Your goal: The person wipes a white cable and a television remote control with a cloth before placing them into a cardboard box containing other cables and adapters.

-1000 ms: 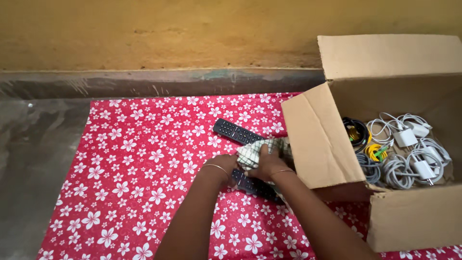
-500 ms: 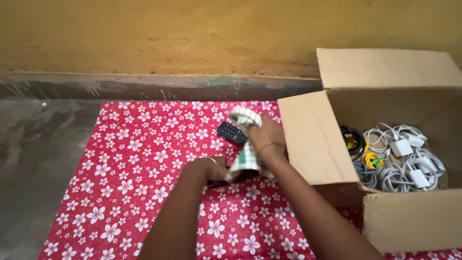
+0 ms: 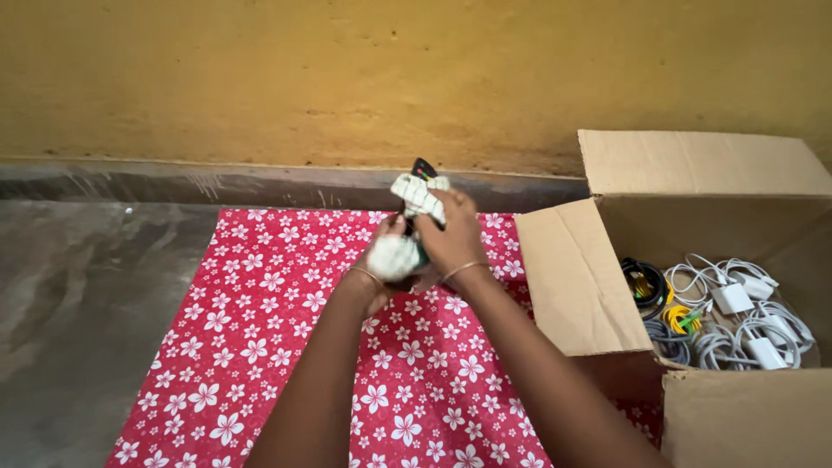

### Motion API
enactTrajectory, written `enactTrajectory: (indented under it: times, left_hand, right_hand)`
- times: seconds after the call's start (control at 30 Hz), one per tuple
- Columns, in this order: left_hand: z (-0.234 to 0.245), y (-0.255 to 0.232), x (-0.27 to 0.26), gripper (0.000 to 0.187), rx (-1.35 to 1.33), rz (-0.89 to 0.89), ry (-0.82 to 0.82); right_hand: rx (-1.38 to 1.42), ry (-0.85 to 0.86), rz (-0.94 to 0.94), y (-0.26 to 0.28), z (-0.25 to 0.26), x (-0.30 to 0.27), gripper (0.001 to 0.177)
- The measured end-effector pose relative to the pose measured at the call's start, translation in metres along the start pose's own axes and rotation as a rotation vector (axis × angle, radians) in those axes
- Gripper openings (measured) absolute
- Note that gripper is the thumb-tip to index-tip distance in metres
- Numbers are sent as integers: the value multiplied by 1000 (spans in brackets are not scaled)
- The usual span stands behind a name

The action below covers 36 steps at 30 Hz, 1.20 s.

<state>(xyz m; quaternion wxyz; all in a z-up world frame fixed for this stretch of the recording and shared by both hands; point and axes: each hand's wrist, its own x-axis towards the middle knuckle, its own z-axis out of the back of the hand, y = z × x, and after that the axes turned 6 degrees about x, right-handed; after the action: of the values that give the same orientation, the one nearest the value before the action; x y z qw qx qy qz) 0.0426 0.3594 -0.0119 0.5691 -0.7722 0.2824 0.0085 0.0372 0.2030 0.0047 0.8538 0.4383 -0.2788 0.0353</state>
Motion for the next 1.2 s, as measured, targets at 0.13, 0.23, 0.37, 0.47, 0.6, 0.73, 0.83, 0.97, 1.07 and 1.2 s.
enactTrajectory:
  times: [0.13,0.23,0.37,0.47,0.6,0.73,0.83,0.97,1.07,1.2]
  left_hand:
    - [-6,-4,11,45,4,-162,121]
    - [-4,-3,16,43,109,-257,-12]
    - [0,-9,10,42,22,-253,-29]
    - [-3,-9,2,45,55,-185,-1]
    - [-21,-3,-3,45,187,-119,89]
    - [-31,3,3,48,169,-193,69]
    - [-21,-3,7,46,7,-234,15]
    - [-19,-9,10,43,-92,-260,37]
    - [-28,-2,13,38,-71,-277,58]
    - [-35,4,29,40,-311,-297,90]
  right_hand:
    - [173,101,57,8,0,-12,87]
    - [287,309,-22,8,23,-6,74]
    - [187,718,-149,15,61,7,50]
    - [230,130,-491,22,74,24,54]
    - [-43,-393,66,6,70,39,64]
    - [-122,74,132,-1,70,32,67]
    - [144,434,-34,5,86,22,42]
    - [40,60,-56,24,96,18,34]
    - [65,-272,-18,39,84,12,59]
    - [-120,65,393,34,67,4,66]
